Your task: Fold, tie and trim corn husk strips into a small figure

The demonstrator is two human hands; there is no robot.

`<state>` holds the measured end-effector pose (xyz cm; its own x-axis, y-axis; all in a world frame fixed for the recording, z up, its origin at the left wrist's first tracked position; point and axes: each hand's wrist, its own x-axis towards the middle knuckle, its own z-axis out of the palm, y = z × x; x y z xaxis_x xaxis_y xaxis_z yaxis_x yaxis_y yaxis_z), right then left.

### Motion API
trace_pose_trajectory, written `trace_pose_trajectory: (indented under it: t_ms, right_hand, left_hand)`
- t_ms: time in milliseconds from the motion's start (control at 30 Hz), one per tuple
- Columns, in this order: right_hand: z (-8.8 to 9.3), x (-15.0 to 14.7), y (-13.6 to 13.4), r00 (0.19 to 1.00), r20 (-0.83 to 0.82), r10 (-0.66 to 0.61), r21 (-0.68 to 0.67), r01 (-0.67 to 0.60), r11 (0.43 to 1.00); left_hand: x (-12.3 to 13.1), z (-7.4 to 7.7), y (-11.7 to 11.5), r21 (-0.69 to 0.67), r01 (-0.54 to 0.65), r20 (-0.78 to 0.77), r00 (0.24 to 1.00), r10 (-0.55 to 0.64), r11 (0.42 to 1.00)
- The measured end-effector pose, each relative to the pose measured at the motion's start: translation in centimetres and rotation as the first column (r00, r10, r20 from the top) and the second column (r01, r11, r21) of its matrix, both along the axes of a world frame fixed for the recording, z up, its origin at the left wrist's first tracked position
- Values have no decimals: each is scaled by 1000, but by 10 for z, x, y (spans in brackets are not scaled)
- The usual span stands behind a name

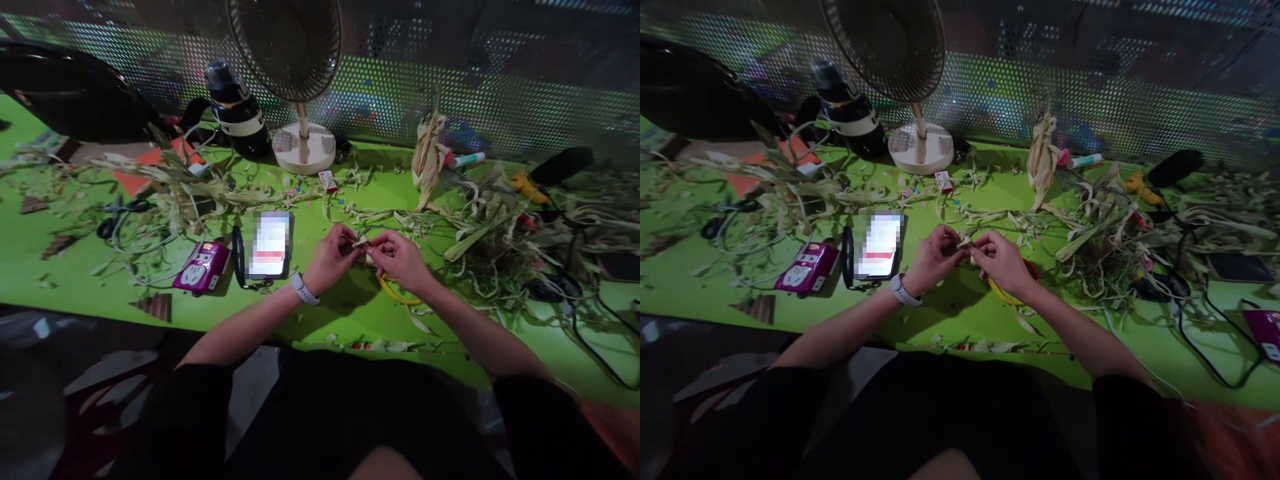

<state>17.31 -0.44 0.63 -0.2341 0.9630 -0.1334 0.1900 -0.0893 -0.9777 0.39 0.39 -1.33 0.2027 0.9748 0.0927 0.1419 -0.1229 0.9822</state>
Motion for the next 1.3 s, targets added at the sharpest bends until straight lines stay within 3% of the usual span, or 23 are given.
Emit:
trace_pose_trajectory:
  t_ms: [200, 400, 500, 633, 733, 900, 1033, 1133, 1300]
  right_hand:
    - [3, 0, 2, 991, -132, -35, 16, 38, 999]
    - [2, 3, 7, 999, -51, 16, -73, -20, 997]
    - [-4, 5, 9, 998, 66, 9, 98, -16, 995]
    - [-3, 11, 12, 956, 261, -137, 404, 21, 914]
    - [3, 15, 13, 931, 344, -127, 441, -40, 897]
    - [11, 18, 15, 885, 442, -148, 559, -143, 817]
    - [8, 19, 20, 936, 350, -34, 478, -147, 866]
    - [3, 18, 26, 974, 222, -46, 401, -49, 915]
    - [2, 14, 29, 991, 116, -73, 283, 37, 958]
  left_hand:
    - [-4, -4, -3, 198, 59, -208, 978, -17, 978]
    - [-7, -7, -2, 378, 217, -486, 874, -6, 900]
    - [-7, -7, -2, 355, 240, -567, 823, 4, 904]
    - [-7, -4, -2, 267, 243, -484, 870, -88, 932]
    - [-9, 0, 1, 189, 303, -412, 888, -205, 934]
    - [-13, 6, 7, 41, 514, -283, 828, -483, 857]
    - [-10, 12, 4, -34, 642, -186, 749, -636, 766]
    - [-6, 17, -2, -58, 713, -111, 691, -714, 699]
    - [-2, 17, -7, -137, 694, 38, 716, -697, 706]
